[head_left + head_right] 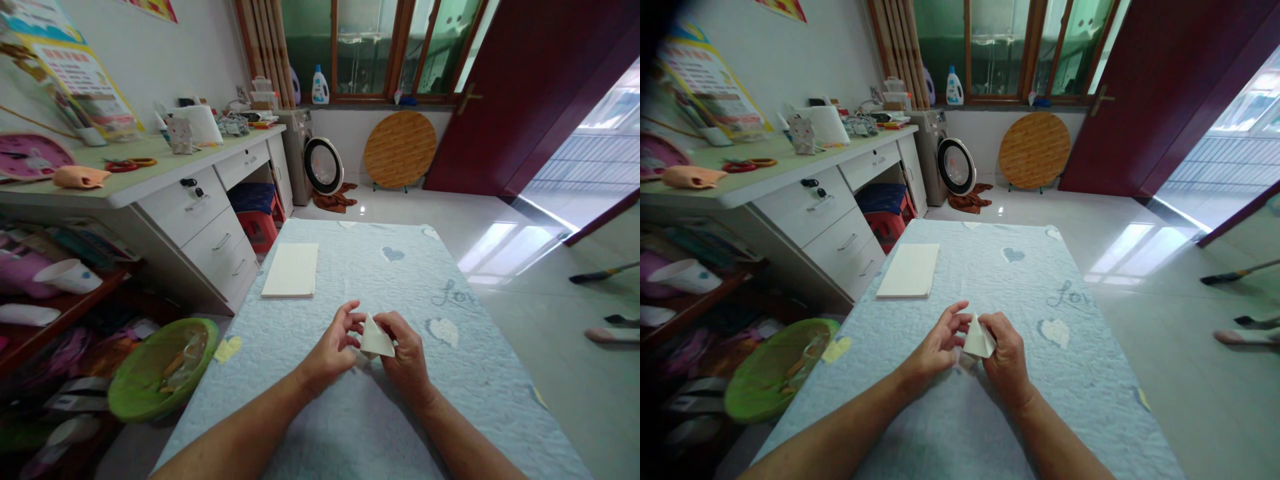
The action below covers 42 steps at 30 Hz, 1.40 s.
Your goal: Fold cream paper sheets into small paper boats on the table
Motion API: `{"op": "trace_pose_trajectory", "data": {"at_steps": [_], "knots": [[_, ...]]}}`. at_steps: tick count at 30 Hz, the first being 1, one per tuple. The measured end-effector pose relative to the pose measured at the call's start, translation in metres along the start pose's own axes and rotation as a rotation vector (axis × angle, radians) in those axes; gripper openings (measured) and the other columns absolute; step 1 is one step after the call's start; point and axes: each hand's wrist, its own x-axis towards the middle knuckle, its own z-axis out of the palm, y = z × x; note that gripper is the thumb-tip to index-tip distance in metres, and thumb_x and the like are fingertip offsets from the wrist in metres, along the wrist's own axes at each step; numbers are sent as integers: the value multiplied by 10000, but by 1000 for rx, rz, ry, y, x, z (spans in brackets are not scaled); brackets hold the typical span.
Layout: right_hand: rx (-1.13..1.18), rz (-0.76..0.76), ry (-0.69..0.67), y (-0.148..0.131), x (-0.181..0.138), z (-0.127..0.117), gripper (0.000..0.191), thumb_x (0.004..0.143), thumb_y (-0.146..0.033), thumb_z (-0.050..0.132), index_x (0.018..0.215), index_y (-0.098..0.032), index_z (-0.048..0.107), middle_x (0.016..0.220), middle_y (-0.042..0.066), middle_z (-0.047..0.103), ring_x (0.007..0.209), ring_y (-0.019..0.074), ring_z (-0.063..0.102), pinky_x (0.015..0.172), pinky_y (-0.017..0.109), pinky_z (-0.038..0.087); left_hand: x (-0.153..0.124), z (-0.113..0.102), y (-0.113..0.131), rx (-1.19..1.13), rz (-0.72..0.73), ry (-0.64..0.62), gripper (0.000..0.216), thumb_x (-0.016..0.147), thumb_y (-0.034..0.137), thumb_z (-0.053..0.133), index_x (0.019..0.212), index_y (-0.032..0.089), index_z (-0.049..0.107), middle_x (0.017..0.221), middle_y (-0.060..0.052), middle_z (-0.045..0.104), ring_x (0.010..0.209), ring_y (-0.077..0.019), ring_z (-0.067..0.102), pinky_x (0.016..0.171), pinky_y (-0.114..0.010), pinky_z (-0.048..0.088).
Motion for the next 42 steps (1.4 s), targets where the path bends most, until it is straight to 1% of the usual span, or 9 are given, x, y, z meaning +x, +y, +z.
{"op": "trace_pose_trajectory", "data": {"at_steps": [2, 4, 9, 13, 18, 27, 32, 36, 42], "knots": [[-2, -27, -14, -1, 0, 0, 154, 820, -126, 523, 917, -217, 600, 761, 4, 561, 650, 139, 549, 584, 236, 430, 2, -4, 0, -162, -29, -1, 691, 678, 334, 656, 1330, 233, 449, 1203, -95, 593, 1026, -226, 589, 809, -330, 502], [-6, -50, -35, -2, 0, 0, 148, 836, -137, 525, 925, -217, 611, 789, 19, 568, 666, 145, 560, 587, 244, 442, 4, -5, 1, -220, -84, 64, 562, 766, 460, 636, 1251, 194, 532, 1139, -109, 619, 988, -220, 605, 804, -328, 499], [-30, -87, -45, -7, 1, 2, 120, 872, -152, 521, 880, -208, 627, 829, 43, 560, 706, 155, 569, 616, 263, 467, 9, 1, 2, -92, -208, 182, 510, 849, 585, 588, 939, 97, 704, 812, -85, 682, 742, -175, 616, 700, -284, 488], [-43, -99, -13, -9, 3, 3, 75, 876, -188, 562, 858, -215, 629, 821, 44, 557, 698, 162, 558, 607, 278, 472, 10, 5, 1, -54, -236, 209, 479, 813, 562, 638, 810, 91, 732, 662, -42, 646, 610, -133, 566, 637, -245, 461], [-16, -86, 5, -11, 4, 1, 110, 878, -233, 577, 789, -222, 639, 783, 41, 568, 680, 170, 555, 591, 286, 471, 10, 6, 3, 17, -233, 182, 438, 794, 535, 655, 713, 108, 718, 619, -25, 617, 584, -128, 547, 626, -241, 458], [-24, -92, 9, -12, 1, -1, 99, 868, -207, 564, 807, -217, 642, 796, 43, 561, 694, 172, 554, 599, 279, 462, 10, 8, 6, -29, -261, 209, 404, 750, 512, 713, 645, 130, 637, 593, -5, 594, 551, -107, 521, 592, -227, 435], [10, -98, -42, -9, 1, 1, 43, 837, -183, 586, 849, -206, 621, 825, 40, 550, 710, 164, 557, 606, 263, 457, 11, 7, 7, 4, -257, 215, 391, 742, 493, 712, 620, 132, 628, 547, 4, 573, 513, -100, 493, 550, -220, 409], [54, -84, -35, -8, 1, 0, 130, 803, -147, 584, 916, -208, 599, 847, 35, 554, 720, 162, 551, 610, 259, 447, 11, 2, 7, 31, -262, 217, 372, 749, 477, 708, 636, 131, 633, 544, 3, 582, 496, -96, 491, 523, -212, 401], [93, -51, -79, -5, 1, 0, 106, 790, -112, 545, 822, -202, 591, 765, 6, 530, 684, 144, 514, 608, 247, 411, 13, -7, 6, 48, -274, 189, 371, 758, 473, 698, 643, 130, 617, 542, 4, 573, 477, -88, 492, 502, -204, 395]]}}
